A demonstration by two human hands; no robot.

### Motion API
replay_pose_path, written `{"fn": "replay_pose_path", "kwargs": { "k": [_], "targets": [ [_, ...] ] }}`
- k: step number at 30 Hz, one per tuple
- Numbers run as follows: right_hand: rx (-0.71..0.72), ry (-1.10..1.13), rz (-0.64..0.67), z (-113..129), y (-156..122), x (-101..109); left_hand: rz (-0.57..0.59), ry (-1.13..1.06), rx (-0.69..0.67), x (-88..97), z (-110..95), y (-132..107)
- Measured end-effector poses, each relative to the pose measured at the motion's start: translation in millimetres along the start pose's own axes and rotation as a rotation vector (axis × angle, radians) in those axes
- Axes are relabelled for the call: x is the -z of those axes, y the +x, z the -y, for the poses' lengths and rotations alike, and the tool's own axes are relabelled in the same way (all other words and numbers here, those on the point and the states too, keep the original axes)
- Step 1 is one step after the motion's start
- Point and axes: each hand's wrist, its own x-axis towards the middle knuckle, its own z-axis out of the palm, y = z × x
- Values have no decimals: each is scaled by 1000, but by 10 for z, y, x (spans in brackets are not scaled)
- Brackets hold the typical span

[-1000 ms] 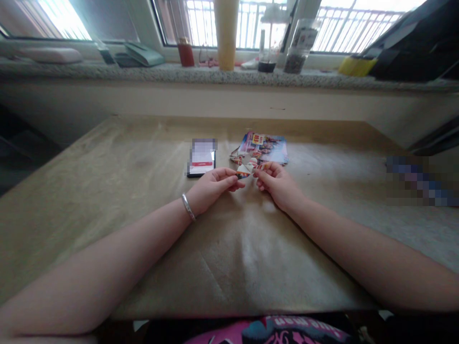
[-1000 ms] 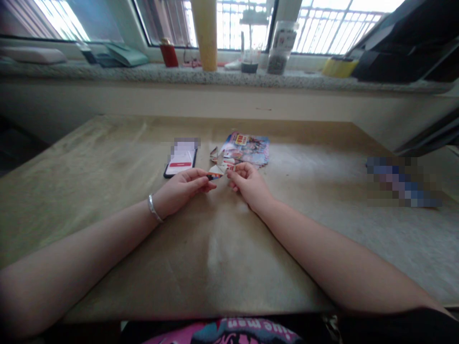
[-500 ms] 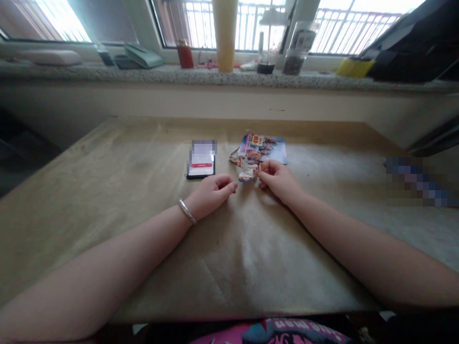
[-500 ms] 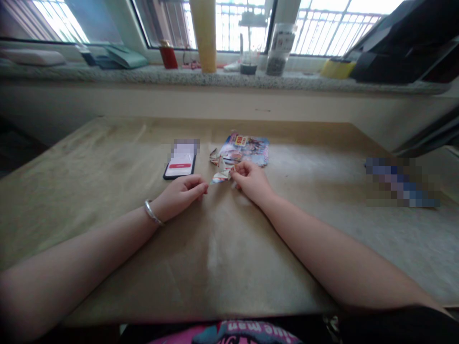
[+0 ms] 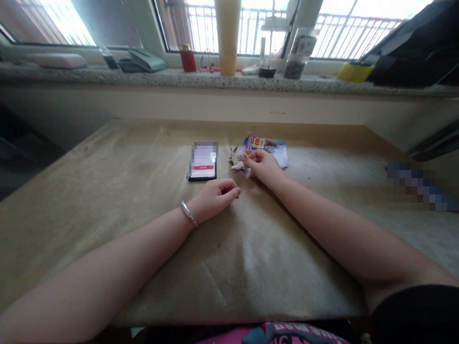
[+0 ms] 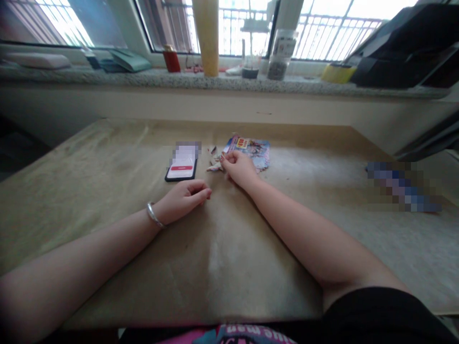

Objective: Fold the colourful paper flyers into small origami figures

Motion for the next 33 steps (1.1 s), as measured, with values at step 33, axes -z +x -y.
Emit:
{"fn": "replay_pose_path", "kwargs": {
  "k": [33],
  "targets": [
    [102,-190,-188,-238,791,-109,32,-23,41,29,52,39]
  ]
}}
